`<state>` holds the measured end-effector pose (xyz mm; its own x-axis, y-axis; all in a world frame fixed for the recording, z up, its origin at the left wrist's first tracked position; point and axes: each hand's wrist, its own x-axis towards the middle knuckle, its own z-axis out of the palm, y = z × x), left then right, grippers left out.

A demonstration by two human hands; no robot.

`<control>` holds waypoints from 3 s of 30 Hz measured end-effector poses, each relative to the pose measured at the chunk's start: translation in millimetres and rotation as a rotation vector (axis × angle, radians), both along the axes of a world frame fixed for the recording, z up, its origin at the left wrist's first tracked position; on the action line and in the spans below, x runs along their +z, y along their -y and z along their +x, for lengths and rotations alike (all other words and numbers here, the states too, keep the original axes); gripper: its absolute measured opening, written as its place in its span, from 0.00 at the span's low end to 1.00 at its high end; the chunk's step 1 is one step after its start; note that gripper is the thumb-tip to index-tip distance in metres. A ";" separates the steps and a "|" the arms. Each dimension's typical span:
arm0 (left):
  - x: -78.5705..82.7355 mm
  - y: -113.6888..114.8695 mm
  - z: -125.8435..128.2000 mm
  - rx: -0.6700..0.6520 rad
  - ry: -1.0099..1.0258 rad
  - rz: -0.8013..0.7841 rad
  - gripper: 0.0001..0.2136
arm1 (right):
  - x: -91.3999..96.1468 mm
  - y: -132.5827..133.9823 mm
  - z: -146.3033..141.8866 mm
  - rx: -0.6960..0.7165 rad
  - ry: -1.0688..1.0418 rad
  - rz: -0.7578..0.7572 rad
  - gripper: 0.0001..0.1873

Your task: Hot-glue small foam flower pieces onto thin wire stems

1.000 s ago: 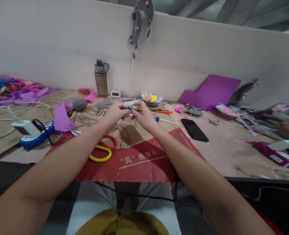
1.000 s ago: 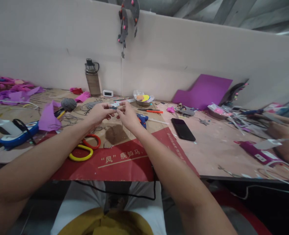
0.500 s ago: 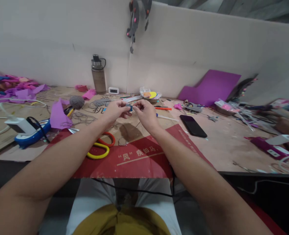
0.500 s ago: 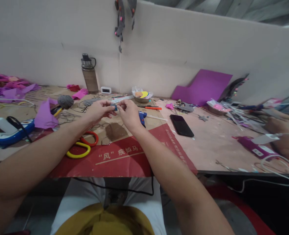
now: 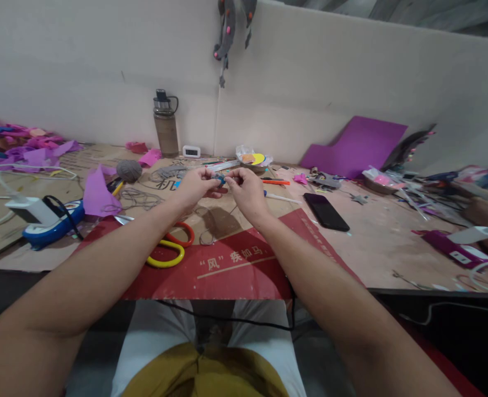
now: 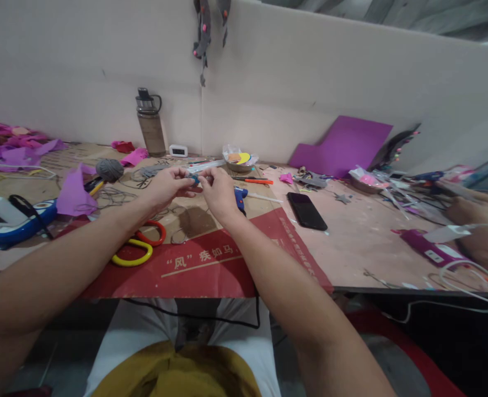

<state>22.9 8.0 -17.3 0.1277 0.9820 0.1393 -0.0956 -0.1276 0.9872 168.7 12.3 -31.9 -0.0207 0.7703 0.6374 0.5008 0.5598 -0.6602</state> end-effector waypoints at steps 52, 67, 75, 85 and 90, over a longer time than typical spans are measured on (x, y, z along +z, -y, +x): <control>-0.8 3.8 -0.9 0.059 -0.220 0.166 0.04 | 1.0 3.1 -1.7 0.085 -0.061 -0.131 0.07; 8.4 -6.8 -12.9 -0.021 -0.444 0.239 0.08 | 9.1 5.9 11.2 0.055 0.084 -0.125 0.03; 17.1 7.2 -9.0 -0.043 -0.646 0.252 0.03 | 11.1 8.5 12.6 0.031 0.313 -0.075 0.05; 15.9 11.5 -3.7 -0.034 -0.588 0.163 0.01 | 8.1 8.1 11.8 0.042 0.303 -0.058 0.04; 11.5 7.6 -5.7 -0.030 -0.516 0.162 0.02 | 6.8 8.1 13.7 0.099 0.223 -0.043 0.03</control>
